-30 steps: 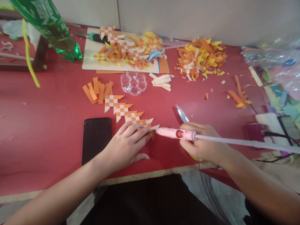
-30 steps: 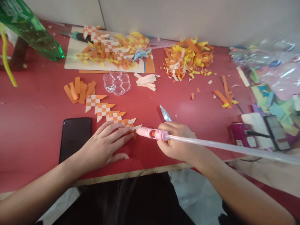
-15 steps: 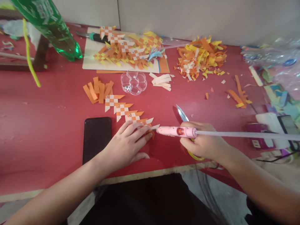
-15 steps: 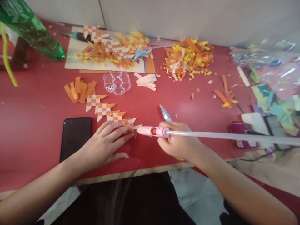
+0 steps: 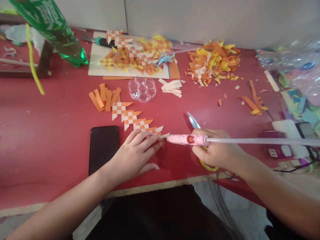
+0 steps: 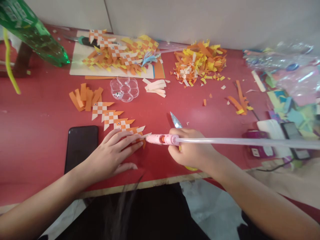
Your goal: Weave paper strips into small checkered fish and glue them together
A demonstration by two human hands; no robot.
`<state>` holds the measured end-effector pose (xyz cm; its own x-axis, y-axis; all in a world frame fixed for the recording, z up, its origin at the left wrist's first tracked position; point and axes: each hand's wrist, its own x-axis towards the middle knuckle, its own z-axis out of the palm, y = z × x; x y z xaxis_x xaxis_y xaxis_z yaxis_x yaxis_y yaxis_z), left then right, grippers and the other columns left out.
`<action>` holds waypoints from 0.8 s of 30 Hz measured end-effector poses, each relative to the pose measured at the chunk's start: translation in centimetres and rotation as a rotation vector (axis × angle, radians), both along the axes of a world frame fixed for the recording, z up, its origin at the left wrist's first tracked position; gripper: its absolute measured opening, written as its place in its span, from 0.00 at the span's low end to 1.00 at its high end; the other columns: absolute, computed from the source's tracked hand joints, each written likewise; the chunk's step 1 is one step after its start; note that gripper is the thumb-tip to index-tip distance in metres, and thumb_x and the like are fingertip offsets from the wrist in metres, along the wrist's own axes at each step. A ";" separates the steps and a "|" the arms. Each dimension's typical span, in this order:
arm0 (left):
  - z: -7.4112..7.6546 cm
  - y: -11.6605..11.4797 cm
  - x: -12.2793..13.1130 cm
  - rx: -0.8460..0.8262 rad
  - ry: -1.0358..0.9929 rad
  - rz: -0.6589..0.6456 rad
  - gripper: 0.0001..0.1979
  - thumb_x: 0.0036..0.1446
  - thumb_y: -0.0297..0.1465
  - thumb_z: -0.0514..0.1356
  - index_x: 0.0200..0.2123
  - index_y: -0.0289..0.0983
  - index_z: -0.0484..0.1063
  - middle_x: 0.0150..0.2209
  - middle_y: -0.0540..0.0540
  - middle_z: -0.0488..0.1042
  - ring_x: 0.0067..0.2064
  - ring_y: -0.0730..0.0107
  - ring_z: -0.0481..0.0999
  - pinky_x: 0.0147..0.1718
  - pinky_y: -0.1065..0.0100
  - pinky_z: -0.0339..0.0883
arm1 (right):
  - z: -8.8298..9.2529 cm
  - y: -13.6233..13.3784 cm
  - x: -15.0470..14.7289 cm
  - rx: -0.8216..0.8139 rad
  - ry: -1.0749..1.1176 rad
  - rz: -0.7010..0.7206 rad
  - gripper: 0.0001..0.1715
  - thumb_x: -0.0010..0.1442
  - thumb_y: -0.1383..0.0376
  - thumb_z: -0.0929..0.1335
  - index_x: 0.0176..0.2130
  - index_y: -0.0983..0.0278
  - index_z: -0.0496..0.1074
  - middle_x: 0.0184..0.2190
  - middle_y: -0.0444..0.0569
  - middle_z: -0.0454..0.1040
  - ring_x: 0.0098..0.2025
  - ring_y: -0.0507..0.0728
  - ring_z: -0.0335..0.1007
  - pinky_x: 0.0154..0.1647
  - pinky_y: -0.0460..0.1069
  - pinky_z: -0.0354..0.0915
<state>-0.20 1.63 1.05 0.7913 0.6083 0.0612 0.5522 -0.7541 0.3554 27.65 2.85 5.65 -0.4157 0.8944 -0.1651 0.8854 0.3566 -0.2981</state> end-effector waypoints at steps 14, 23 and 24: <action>-0.2 -0.2 0.0 0.014 -0.016 0.010 0.30 0.63 0.47 0.56 0.62 0.36 0.65 0.64 0.42 0.65 0.61 0.50 0.63 0.64 0.46 0.49 | 2.9 1.5 -2.4 0.098 -0.189 0.192 0.05 0.50 0.67 0.62 0.24 0.60 0.59 0.18 0.43 0.61 0.21 0.52 0.51 0.23 0.49 0.41; -0.2 -0.2 -0.1 0.010 -0.009 0.013 0.30 0.62 0.49 0.57 0.60 0.37 0.66 0.62 0.42 0.68 0.62 0.50 0.63 0.64 0.46 0.49 | 2.5 5.7 3.3 -0.008 0.089 -0.284 0.09 0.50 0.65 0.70 0.33 0.60 0.65 0.25 0.44 0.71 0.25 0.51 0.64 0.24 0.48 0.56; -0.2 -0.2 -0.1 0.012 -0.011 0.011 0.30 0.62 0.49 0.57 0.60 0.37 0.66 0.61 0.42 0.69 0.61 0.50 0.63 0.64 0.46 0.50 | 2.0 6.2 4.3 0.007 0.216 -0.450 0.15 0.48 0.64 0.73 0.34 0.61 0.65 0.27 0.46 0.73 0.27 0.52 0.67 0.27 0.48 0.59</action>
